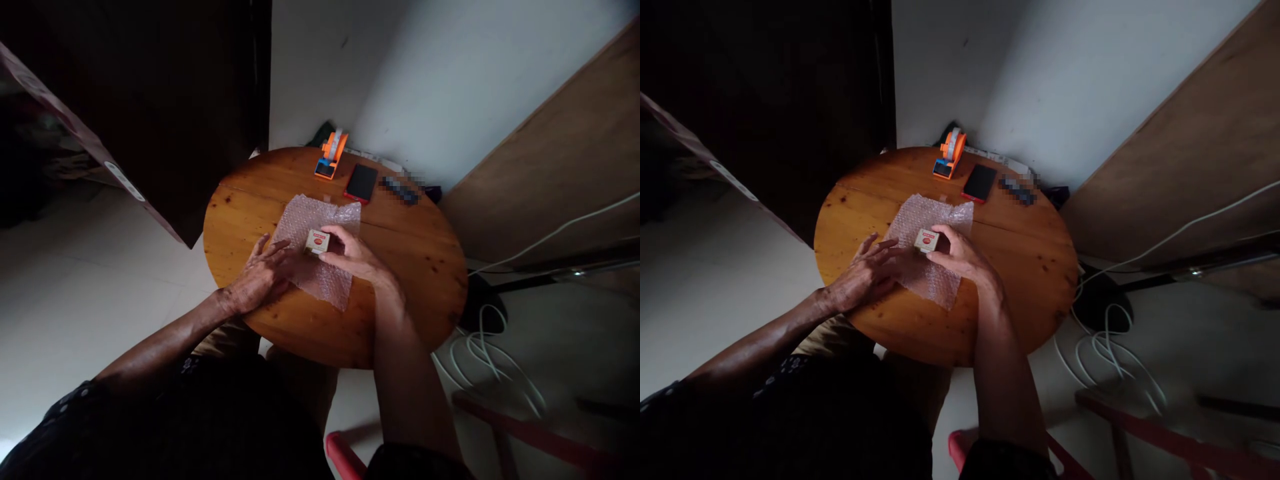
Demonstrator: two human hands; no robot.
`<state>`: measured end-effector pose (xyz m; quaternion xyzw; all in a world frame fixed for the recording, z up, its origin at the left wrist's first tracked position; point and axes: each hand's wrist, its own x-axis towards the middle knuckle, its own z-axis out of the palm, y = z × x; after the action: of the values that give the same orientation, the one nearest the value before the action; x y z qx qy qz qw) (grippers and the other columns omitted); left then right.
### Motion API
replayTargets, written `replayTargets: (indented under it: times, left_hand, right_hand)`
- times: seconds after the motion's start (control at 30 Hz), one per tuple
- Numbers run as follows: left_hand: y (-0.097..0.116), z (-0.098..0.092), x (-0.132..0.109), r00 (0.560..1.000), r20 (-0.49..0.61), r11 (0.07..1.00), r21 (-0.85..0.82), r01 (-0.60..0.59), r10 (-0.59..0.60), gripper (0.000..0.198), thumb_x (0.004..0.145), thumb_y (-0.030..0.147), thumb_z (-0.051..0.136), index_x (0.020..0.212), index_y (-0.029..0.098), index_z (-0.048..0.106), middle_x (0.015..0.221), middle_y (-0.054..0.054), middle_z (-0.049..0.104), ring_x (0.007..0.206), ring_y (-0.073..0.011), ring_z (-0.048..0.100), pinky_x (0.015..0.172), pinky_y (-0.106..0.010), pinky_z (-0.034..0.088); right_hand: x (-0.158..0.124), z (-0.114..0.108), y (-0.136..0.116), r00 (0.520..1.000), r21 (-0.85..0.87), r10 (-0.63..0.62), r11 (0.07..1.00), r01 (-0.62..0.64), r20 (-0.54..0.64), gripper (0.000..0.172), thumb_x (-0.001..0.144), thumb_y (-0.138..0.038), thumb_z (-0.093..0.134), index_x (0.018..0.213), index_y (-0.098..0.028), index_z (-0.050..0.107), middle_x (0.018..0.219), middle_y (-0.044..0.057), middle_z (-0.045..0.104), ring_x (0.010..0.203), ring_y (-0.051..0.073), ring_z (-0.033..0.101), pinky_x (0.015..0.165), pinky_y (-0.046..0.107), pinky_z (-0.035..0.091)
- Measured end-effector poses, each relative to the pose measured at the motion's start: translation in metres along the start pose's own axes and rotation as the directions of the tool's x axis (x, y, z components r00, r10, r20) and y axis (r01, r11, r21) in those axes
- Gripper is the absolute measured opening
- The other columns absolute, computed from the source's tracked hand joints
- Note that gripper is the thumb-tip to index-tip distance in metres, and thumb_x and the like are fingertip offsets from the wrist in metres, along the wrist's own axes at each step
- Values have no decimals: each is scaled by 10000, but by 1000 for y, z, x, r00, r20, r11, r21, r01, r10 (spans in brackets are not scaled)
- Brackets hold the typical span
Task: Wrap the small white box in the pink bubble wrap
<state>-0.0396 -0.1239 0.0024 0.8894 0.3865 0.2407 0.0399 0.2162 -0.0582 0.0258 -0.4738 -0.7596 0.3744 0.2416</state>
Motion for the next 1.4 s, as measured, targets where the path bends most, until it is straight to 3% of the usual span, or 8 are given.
replayTargets:
  times: [0.13, 0.27, 0.4, 0.5, 0.6, 0.77, 0.9, 1.4]
  left_hand:
    - [-2, -2, 16, 994, -64, 989, -124, 77, -85, 153, 929, 241, 594, 899, 203, 739, 1261, -76, 733, 1297, -276, 605, 1182, -537, 350]
    - [-11, -5, 50, 965, -54, 931, -282, 232, -257, 102, 848, 251, 649, 805, 183, 713, 1020, -98, 779, 984, -250, 715, 949, -401, 512]
    - [-20, -6, 82, 890, 23, 832, -344, 435, -455, 106, 780, 265, 666, 808, 175, 714, 838, -70, 750, 783, -215, 678, 750, -320, 500]
    - [-20, -4, 94, 853, 38, 779, -387, 494, -521, 88, 746, 244, 660, 776, 170, 696, 746, -37, 702, 696, -176, 612, 673, -283, 447]
    - [-17, -1, 98, 831, 27, 734, -454, 506, -556, 31, 706, 203, 647, 715, 173, 649, 701, -15, 648, 669, -156, 561, 638, -265, 413]
    - [-16, 10, 100, 803, 67, 601, -627, 496, -593, 55, 694, 174, 628, 675, 180, 577, 606, 29, 524, 591, -112, 456, 561, -226, 351]
    - [-17, 20, 103, 793, 114, 498, -722, 480, -599, 99, 707, 160, 634, 664, 176, 546, 593, 52, 477, 574, -91, 408, 539, -208, 327]
    - [-19, 25, 102, 797, 122, 396, -817, 419, -591, 157, 731, 112, 639, 658, 173, 514, 592, 63, 473, 549, -68, 391, 542, -207, 321]
  right_hand:
    - [1, -2, 3, 999, 49, 37, 998, -36, -17, 498, 858, -413, 687, 1323, -276, 576, 1303, 72, 684, 1195, 276, 647, 1092, 524, 481]
    - [3, -10, 11, 995, 223, 52, 974, -32, -82, 526, 899, -681, 559, 1246, -293, 634, 1356, 62, 669, 1291, 276, 601, 1145, 521, 428]
    - [-1, -22, 11, 993, 396, 66, 918, -23, -95, 722, 805, -845, 523, 1223, -271, 655, 1276, 93, 710, 1279, 298, 612, 1131, 523, 435]
    - [-3, -24, 8, 993, 342, 61, 940, -23, -101, 682, 688, -724, 756, 1186, -265, 673, 1239, 80, 722, 1230, 298, 630, 1077, 490, 472]
    - [0, -17, 7, 974, 256, 147, 961, -101, -170, 528, 655, -561, 819, 1058, -241, 701, 1028, 49, 746, 956, 250, 681, 870, 417, 536]
    - [8, -3, 8, 944, 295, 217, 945, -139, -250, 356, 644, -539, 739, 774, -218, 657, 698, 0, 622, 659, 162, 523, 617, 305, 408]
    - [10, -1, 5, 930, 319, 238, 937, -144, -279, 364, 613, -554, 738, 692, -229, 595, 620, -24, 553, 595, 136, 443, 556, 273, 326]
    - [8, 1, 9, 919, 357, 297, 913, -195, -258, 336, 645, -535, 707, 719, -242, 561, 615, -35, 544, 524, 125, 437, 512, 273, 328]
